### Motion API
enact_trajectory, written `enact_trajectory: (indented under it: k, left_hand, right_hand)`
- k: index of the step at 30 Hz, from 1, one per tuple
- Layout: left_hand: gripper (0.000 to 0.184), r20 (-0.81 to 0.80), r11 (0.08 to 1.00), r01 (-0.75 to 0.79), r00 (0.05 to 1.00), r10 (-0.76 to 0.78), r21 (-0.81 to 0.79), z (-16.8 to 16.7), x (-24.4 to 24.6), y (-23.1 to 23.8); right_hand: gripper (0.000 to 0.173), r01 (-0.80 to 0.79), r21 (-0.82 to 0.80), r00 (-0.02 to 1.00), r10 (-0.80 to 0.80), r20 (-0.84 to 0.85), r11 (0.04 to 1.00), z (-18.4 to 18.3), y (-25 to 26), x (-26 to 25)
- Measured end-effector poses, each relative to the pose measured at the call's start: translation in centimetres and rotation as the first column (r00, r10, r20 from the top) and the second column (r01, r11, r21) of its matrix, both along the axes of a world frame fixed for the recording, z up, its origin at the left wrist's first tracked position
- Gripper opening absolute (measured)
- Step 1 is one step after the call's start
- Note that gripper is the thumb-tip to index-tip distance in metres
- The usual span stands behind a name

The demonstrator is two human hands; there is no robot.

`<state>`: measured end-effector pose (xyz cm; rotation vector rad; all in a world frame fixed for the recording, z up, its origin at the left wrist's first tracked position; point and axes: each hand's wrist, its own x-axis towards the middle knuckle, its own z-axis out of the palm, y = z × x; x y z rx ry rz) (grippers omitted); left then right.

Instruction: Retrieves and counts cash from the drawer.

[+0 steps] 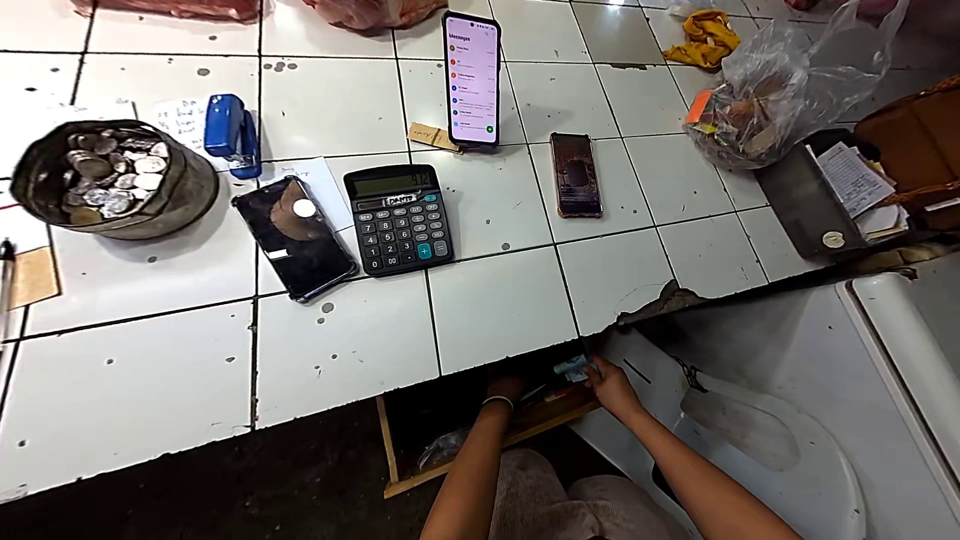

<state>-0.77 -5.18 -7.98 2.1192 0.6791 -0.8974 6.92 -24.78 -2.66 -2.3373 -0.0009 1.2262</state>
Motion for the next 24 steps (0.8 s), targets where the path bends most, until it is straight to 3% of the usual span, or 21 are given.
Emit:
enact_trajectory:
  k: [7, 10, 13, 17, 24]
  left_hand:
    - [0.042, 0.352, 0.99, 0.061, 0.936, -0.012, -0.128, -0.1, -5.4, -3.0]
    - [0.037, 0.408, 0.983, 0.045, 0.912, 0.032, -0.176, -0.3, -6.3, -3.6]
    - [0.039, 0.378, 0.979, 0.034, 0.925, 0.046, -0.202, -0.2, -6.1, -3.6]
    - [0.041, 0.34, 0.975, 0.035, 0.939, 0.042, -0.218, -0.1, -5.8, -3.4]
    - [0.04, 0.346, 0.969, 0.032, 0.936, 0.057, -0.245, -0.1, -5.5, -2.6]
  right_hand:
    - [0.038, -0.003, 0.022, 0.982, -0.001, 0.188, 1.0, 0.5, 1.5, 1.1]
    - [0.041, -0.048, 0.024, 0.984, 0.043, 0.173, 0.999, 0.0, 2.4, 1.5]
    - [0.041, -0.217, -0.046, 0.963, 0.222, 0.151, 0.975, -0.2, 3.0, 1.6]
    - [0.037, -0.499, -0.233, 0.838, 0.533, 0.116, 0.835, 0.3, 4.3, 1.3]
    - [0.035, -0.746, -0.355, 0.572, 0.815, 0.091, 0.563, -0.1, 6.0, 1.3]
